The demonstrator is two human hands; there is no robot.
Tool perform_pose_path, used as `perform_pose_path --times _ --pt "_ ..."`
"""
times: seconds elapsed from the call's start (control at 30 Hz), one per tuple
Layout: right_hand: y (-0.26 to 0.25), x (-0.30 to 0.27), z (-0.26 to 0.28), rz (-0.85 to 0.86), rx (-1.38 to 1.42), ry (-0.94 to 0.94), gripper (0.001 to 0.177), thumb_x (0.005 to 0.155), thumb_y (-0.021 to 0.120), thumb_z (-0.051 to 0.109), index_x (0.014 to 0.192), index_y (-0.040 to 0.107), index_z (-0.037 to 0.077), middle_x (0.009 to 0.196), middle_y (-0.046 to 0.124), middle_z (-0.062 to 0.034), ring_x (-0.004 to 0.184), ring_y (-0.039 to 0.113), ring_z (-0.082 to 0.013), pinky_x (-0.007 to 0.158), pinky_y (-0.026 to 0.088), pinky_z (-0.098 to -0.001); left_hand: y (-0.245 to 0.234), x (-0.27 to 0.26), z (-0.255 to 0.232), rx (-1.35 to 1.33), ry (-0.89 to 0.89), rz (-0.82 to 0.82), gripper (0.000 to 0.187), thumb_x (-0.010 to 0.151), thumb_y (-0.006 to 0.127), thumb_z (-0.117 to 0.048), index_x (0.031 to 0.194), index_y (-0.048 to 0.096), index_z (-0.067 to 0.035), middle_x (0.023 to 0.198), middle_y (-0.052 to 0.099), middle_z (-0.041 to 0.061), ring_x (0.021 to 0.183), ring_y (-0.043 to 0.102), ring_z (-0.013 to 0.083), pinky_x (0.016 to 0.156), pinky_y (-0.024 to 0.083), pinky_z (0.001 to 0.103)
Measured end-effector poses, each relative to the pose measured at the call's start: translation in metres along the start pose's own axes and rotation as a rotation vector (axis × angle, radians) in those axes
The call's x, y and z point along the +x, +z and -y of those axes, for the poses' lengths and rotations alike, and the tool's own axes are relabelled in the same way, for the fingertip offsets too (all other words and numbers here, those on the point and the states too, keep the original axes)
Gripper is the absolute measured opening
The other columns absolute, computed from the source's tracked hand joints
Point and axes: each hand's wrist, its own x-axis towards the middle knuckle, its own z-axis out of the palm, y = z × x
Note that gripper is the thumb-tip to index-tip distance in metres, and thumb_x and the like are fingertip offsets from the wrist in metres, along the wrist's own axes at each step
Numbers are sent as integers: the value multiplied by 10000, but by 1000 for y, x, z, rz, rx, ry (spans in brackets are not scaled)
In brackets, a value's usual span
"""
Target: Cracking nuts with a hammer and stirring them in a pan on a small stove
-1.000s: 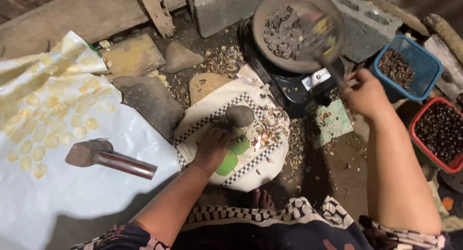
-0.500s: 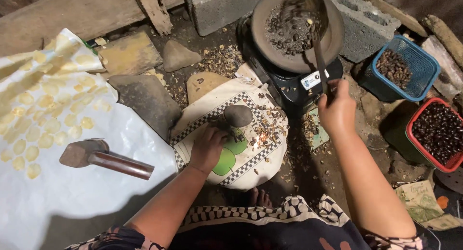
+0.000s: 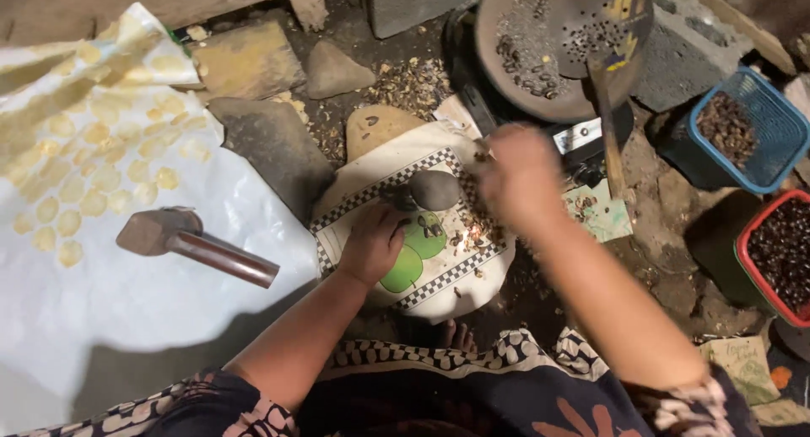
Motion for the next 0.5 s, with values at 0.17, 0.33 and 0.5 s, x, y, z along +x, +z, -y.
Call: perform_pose_path --times 0.17,0.33,0.5 --pt "68 -23 44 -45 412 -885 638 823 800 214 1392 546 79 1354 542 -259 1238 534 -538 1059 488 -593 4 -1 2 -9 -61 10 189 1001 611 -261 1123 665 -127 1062 598 77 1059 645 309 907 549 438" --pt "46 -49 16 307 534 -450 594 764 807 260 1326 623 212 1327 642 -170 1182 628 -473 1005 536 -552 24 2 -2 -24 -131 -46 180 867 738 -311 1023 708 -226 1045 601 27 1031 632 281 898 517 467" --pt "79 -64 -6 178 637 -161 527 930 706 525 1372 572 270 1365 509 -184 1147 624 -507 931 561 -596 23 3 -13 36 -224 -39 283 766 807 -423 1013 705 -328 1081 591 -47 1083 591 231 903 465 469"
